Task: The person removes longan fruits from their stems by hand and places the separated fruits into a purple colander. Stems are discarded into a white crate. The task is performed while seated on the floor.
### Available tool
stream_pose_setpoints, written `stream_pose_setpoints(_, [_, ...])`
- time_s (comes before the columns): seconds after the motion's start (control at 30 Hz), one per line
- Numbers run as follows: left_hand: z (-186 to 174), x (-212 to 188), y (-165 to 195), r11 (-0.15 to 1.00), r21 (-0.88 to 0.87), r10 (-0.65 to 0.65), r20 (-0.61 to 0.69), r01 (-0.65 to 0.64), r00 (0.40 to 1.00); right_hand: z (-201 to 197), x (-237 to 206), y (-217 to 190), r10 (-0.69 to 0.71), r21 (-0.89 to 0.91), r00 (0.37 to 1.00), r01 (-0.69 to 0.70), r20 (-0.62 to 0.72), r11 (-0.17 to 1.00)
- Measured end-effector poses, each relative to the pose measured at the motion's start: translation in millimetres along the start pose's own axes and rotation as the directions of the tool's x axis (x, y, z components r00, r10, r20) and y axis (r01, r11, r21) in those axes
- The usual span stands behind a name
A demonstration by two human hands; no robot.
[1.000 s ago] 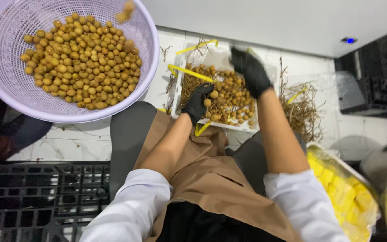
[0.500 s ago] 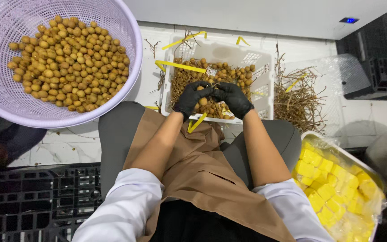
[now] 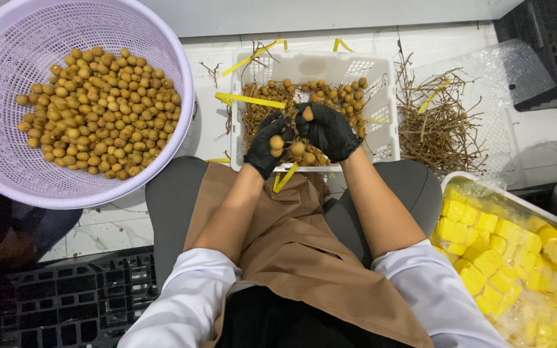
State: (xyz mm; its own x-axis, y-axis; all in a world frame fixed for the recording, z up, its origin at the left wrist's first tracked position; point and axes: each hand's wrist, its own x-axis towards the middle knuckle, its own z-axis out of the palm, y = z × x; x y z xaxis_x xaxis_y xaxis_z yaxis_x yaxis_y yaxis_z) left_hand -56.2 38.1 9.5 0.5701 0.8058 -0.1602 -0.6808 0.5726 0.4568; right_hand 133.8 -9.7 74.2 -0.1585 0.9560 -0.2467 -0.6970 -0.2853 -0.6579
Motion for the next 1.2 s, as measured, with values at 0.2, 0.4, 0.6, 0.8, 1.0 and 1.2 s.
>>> stream_pose_setpoints(0.2, [-1,19,-9,0.914,0.388,0.187,-0.139,-0.121,0.972,12,10,1,-0.252,-0.742,0.946,0.017,-0.206,0.670])
stream_pose_setpoints(0.4, [1,17,-2,0.982,0.125,0.130,0.100,-0.142,0.986,15,6,0,-0.218,-0.802,0.968,0.032,-0.124,0.597])
stream_pose_setpoints(0.6, [31,-8,26,0.882,0.471,-0.018,0.032,0.001,0.999,13,6,-3,-0.241,-0.837,0.965,0.045,-0.106,0.546])
stream_pose_setpoints(0.8, [27,-6,33,0.877,0.480,-0.055,0.079,0.010,0.995,5,-2,-6,-0.029,-0.756,0.999,-0.015,-0.044,0.654])
stream_pose_setpoints(1.0, [17,2,21,0.844,0.529,0.052,0.088,-0.091,0.995,0,9,-18,-0.147,-0.232,0.973,0.103,-0.180,0.967])
stream_pose_setpoints(1.2, [23,-1,22,0.171,0.936,0.312,0.245,-0.308,0.918,20,7,-29,-0.442,-0.849,0.897,0.230,-0.004,0.475])
